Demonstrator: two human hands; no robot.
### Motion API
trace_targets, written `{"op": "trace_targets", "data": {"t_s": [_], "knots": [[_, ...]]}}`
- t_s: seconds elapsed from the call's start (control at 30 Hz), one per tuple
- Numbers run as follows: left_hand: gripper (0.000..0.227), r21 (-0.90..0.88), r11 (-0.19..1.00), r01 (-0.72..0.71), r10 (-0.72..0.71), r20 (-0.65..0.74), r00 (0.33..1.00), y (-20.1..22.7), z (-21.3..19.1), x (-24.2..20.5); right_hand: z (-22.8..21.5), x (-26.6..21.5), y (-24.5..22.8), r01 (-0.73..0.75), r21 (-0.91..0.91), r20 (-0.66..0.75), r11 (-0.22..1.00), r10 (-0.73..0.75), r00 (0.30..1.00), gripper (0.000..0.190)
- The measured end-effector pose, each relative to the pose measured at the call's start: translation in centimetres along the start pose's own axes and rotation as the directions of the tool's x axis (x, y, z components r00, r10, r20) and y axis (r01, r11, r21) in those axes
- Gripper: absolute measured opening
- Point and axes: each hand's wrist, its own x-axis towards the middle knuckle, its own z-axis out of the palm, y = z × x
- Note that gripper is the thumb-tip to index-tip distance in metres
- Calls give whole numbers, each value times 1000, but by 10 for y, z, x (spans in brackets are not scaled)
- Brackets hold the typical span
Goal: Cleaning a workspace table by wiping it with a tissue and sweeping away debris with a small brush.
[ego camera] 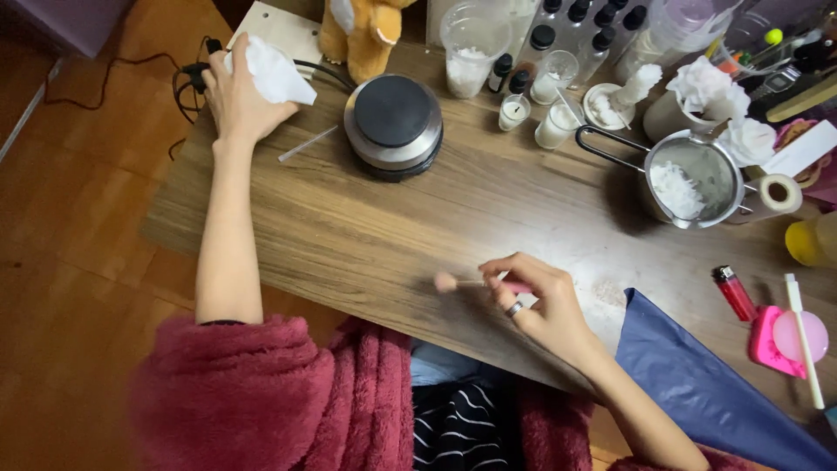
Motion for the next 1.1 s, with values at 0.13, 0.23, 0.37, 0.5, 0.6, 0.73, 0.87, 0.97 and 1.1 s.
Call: {"op": "trace_targets", "data": {"t_s": [0.13,0.23,0.37,0.5,0.6,0.73,0.87,0.97,1.1], "knots": [[95,-50,986,-162,153,-145,978,21,-36,-32,-13,-4,7,-191,231,-109,954,220,969,18],[78,-38,947,-318,305,-189,933,44,-67,-75,-24,-7,10,-247,315,-128,916,299,946,21],[28,-676,657,-334,323,-148,935,121,-106,-130,-29,-10,5,-182,313,-155,932,240,958,27],[14,-735,653,-184,385,113,916,155,-76,-173,-15,-19,11,-216,306,-232,927,293,928,22],[80,-320,699,-639,675,4,738,148,-16,-200,-4,-33,36,-41,215,-338,976,114,934,31],[79,-395,677,-621,699,82,710,158,4,-216,10,-66,83,-33,-15,-417,999,24,909,25],[76,-351,664,-660,717,48,695,166,5,-219,9,-53,78,-64,-488,-142,870,-7,990,15],[76,-367,666,-649,710,45,703,168,6,-221,5,-68,79,-103,-379,-356,920,-42,934,21],[75,-368,650,-665,734,79,674,170,-2,-221,13,-63,72,-7,-267,-471,964,-124,874,30]]}}
